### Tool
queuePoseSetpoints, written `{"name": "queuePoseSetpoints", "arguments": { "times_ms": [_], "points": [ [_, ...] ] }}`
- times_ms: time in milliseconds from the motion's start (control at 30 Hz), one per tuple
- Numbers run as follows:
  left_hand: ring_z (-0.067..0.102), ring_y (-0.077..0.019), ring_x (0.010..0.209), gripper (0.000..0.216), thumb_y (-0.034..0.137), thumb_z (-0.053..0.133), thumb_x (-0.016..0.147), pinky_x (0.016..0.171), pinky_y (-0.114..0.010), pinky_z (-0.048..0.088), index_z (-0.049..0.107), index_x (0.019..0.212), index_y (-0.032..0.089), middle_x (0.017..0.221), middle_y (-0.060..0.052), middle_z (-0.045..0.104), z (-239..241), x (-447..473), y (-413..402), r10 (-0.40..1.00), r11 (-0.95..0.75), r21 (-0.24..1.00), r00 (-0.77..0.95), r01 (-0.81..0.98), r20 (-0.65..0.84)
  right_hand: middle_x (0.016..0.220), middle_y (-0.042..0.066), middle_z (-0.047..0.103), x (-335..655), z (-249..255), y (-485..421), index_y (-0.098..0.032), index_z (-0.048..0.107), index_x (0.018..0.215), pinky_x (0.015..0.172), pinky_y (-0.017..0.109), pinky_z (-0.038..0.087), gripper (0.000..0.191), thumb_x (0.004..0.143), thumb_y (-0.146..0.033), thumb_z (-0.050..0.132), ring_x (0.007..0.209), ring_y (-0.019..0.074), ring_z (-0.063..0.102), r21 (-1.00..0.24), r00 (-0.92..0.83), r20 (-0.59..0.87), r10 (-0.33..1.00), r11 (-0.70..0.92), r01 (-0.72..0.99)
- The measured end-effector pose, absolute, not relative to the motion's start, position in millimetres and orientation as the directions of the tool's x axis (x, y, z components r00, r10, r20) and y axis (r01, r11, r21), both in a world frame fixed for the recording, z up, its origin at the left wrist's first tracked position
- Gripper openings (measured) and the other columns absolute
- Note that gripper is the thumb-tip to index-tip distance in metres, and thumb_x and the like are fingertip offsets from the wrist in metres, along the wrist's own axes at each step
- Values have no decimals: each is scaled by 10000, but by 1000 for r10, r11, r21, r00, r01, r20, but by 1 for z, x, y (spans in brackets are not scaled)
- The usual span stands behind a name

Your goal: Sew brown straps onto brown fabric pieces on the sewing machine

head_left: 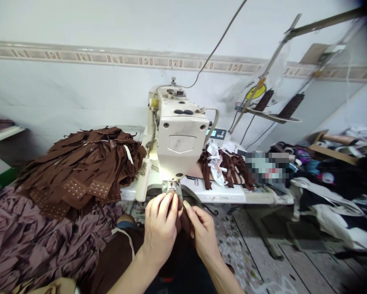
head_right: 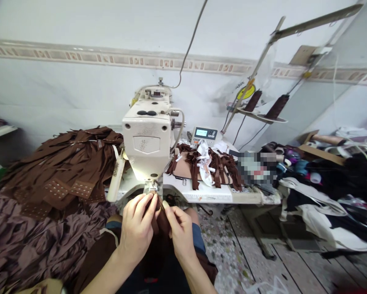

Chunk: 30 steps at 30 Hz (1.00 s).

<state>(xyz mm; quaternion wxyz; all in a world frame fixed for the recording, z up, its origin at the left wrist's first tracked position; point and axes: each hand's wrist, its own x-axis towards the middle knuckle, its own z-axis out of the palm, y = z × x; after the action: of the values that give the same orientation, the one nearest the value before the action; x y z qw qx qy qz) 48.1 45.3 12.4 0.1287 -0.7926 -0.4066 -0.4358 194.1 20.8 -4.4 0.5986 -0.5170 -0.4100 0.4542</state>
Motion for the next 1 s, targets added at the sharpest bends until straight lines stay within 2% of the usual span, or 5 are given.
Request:
{"name": "queuePoseSetpoints", "arguments": {
  "times_ms": [100,233,433,733,1000],
  "points": [
    [591,-290,1374,467,49,521,1044,1098,-452,571,610,1484,177,1404,-162,684,17,39,42,594,-697,290,302,656,745,550,-71,351,198,-11,21,-210,547,669,419,240,219,560,955,-667,697,464,96,290,-989,300,-27,954,18,-145],
    [642,-257,1317,453,101,548,1050,1088,-437,574,610,1472,256,1409,-136,653,24,17,37,712,-652,504,226,567,665,643,-19,543,206,-5,20,-192,677,821,443,242,296,458,946,-628,737,508,117,385,-996,396,86,914,88,12],
    [711,-190,891,273,440,670,1004,792,-285,572,678,1110,188,962,-40,721,38,-2,56,977,-192,940,149,281,155,798,50,710,189,4,10,-188,625,724,448,244,341,520,976,-638,690,468,91,438,-997,178,72,981,63,54],
    [467,-127,660,489,574,717,932,641,-243,388,594,681,172,664,40,505,31,19,69,972,-14,996,236,89,-7,1006,58,660,173,1,11,-212,547,775,499,234,409,414,892,-493,827,593,101,525,-967,245,191,951,139,215],
    [518,-125,652,258,433,732,940,634,-224,411,754,935,176,714,39,543,18,8,34,968,-106,984,240,142,70,697,-32,665,198,31,-13,-250,477,816,471,198,431,525,776,-467,954,569,131,608,-971,-48,-98,994,-107,-214]
  ]
}}
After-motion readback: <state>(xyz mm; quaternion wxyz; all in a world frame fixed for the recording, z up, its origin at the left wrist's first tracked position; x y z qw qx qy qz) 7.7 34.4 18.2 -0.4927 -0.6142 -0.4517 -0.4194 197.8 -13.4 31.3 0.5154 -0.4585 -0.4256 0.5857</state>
